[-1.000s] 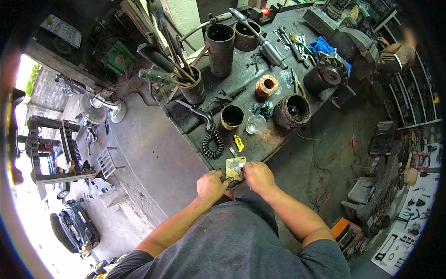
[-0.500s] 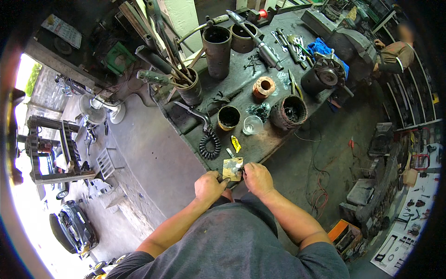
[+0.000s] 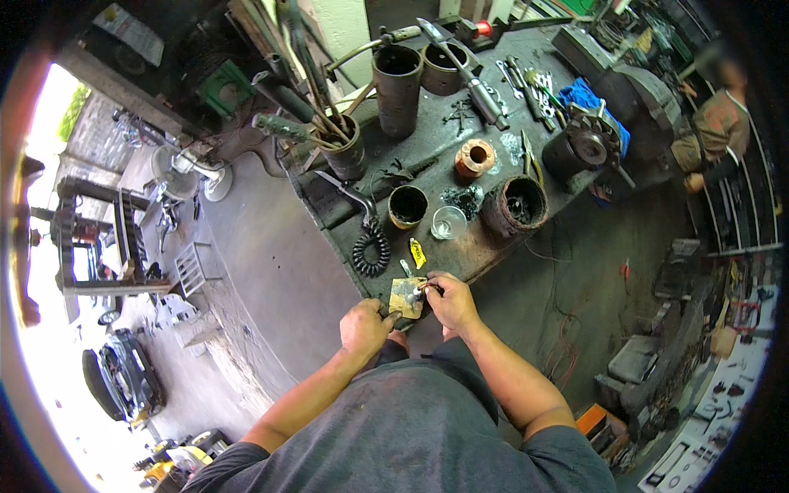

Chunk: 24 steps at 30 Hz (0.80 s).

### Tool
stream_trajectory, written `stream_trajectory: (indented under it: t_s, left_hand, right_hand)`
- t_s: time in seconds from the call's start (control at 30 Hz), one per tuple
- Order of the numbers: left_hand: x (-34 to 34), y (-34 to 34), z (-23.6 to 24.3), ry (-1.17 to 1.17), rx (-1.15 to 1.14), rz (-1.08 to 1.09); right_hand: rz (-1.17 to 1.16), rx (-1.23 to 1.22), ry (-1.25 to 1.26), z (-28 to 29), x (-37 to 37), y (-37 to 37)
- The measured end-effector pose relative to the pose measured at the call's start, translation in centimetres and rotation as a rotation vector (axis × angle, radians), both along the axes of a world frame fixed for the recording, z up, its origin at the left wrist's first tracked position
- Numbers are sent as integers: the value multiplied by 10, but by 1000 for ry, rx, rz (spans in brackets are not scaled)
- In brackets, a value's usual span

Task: The person works at a cluttered workbench in a workshop, handling a mechanical assembly and applying a substance from a small packet onto a metal plate. They use a small tool to spread the substance and then apply it to the assembly, wiping it with a blue cloth.

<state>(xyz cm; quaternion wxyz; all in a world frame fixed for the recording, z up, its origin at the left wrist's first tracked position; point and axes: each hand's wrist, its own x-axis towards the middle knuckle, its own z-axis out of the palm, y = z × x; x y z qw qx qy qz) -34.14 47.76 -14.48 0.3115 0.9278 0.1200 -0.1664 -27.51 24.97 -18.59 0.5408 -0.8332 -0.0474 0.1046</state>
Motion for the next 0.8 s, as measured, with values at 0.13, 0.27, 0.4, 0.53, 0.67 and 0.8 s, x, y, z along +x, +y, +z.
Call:
stream_trajectory:
  t_s: [0.13, 0.27, 0.4, 0.53, 0.67, 0.8]
  left_hand:
    - [-8, -11, 5, -4, -4, 132]
    - [-21, -28, 7, -110, -71, 303]
    - [-29, -41, 0, -165, -103, 383]
    - [-31, -50, 2, -151, -201, 445]
    - [-32, -58, 28, -106, -958, 822]
    - [-30, -55, 68, -123, -1316, 886]
  right_hand:
    - [-18, 161, 421, 0, 13, -4]
    - [81, 274, 436, 7, 22, -9]
    - [175, 332, 450, 7, 27, -14]
    - [186, 365, 539, 13, 32, -15]
    - [229, 397, 430, 52, 35, -23]
    - [261, 298, 403, 113, 39, -35]
